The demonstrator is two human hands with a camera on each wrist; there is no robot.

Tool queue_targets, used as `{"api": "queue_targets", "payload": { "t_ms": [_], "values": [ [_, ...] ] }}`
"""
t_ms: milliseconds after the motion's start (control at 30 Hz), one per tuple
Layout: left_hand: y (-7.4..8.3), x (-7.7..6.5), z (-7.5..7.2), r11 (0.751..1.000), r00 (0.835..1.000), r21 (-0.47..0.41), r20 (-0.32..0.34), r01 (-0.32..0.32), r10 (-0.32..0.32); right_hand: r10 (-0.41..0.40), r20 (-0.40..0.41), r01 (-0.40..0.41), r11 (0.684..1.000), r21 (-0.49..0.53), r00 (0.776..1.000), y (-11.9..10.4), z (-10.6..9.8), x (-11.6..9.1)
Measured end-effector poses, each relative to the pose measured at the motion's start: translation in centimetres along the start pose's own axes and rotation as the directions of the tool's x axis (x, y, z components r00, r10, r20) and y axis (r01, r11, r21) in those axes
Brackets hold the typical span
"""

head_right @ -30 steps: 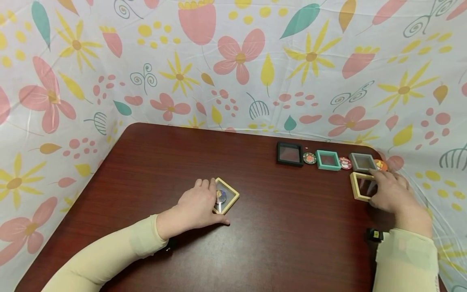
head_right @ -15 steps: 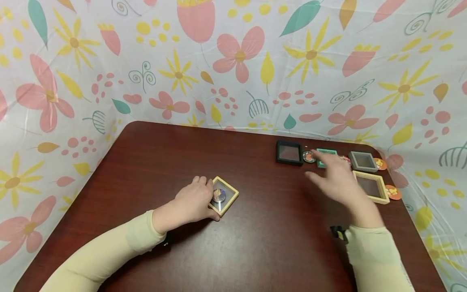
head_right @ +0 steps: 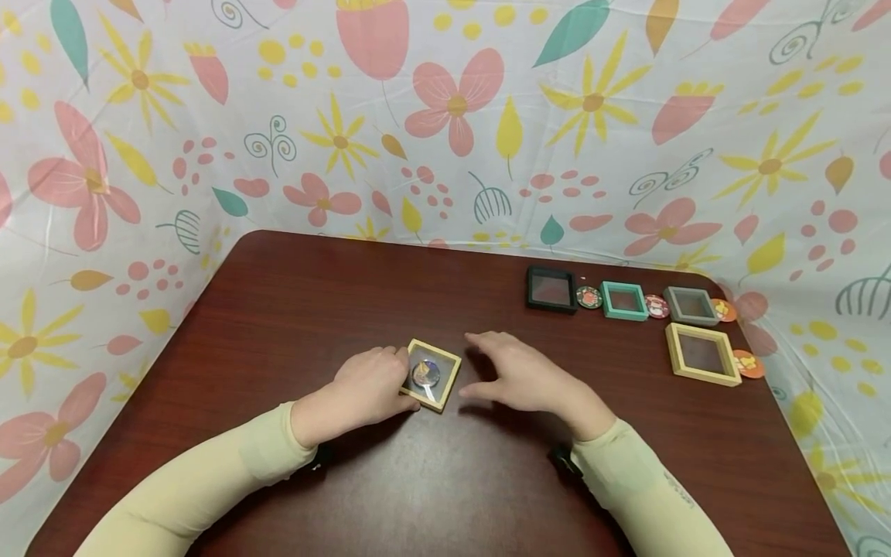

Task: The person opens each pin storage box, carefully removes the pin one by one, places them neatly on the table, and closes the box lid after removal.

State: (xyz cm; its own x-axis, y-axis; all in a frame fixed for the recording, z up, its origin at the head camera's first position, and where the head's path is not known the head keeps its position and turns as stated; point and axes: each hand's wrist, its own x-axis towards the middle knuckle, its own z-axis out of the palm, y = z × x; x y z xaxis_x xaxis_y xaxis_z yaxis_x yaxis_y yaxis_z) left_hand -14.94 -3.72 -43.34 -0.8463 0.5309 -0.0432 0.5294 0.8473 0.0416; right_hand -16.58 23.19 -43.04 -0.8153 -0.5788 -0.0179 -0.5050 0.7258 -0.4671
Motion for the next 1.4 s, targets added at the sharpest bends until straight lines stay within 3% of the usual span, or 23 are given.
{"api": "queue_targets", "payload": {
  "t_ms": [267, 533, 800, 1033, 1200, 1400],
  "values": [
    [0.2, -0.1, 0.1, 0.998, 0.997, -0.018, -0.051, -0.055, 0.054, -0.04, 0.027, 0.041, 0.998, -0.041, 0.999, -2.4, 2.2, 1.0],
    [0.5, -0.6, 0.6, 0.997, 0.994, 0.026, -0.085, -0.066, 0.068, -0.125, -0.032, 0.116, 0.972, -0.205, 0.992, -3.3, 3.5, 1.3],
    [-0.5, -0.1, 0.2, 0.992, 0.992, 0.052, -0.029, -0.118, 0.12, -0.131, -0.01, 0.124, 0.959, -0.254, 0.991, -3.2, 3.4, 1.3],
    [-2.1, 1.2, 0.5, 0.95, 0.953, 0.078, 0.05, -0.301, 0.298, -0.156, 0.007, 0.151, 0.937, -0.314, 0.988, -3.2, 3.4, 1.1],
    [-2.3, 1.5, 0.8, 0.933, 0.937, 0.087, 0.046, -0.35, 0.347, -0.17, 0.007, 0.16, 0.912, -0.378, 0.985, -3.4, 3.6, 1.0],
    [-1.8, 1.3, 1.0, 0.913, 0.928, 0.182, 0.004, -0.366, 0.371, -0.246, -0.038, 0.205, 0.875, -0.439, 0.968, -3.9, 4.0, 1.0]
  ]
}}
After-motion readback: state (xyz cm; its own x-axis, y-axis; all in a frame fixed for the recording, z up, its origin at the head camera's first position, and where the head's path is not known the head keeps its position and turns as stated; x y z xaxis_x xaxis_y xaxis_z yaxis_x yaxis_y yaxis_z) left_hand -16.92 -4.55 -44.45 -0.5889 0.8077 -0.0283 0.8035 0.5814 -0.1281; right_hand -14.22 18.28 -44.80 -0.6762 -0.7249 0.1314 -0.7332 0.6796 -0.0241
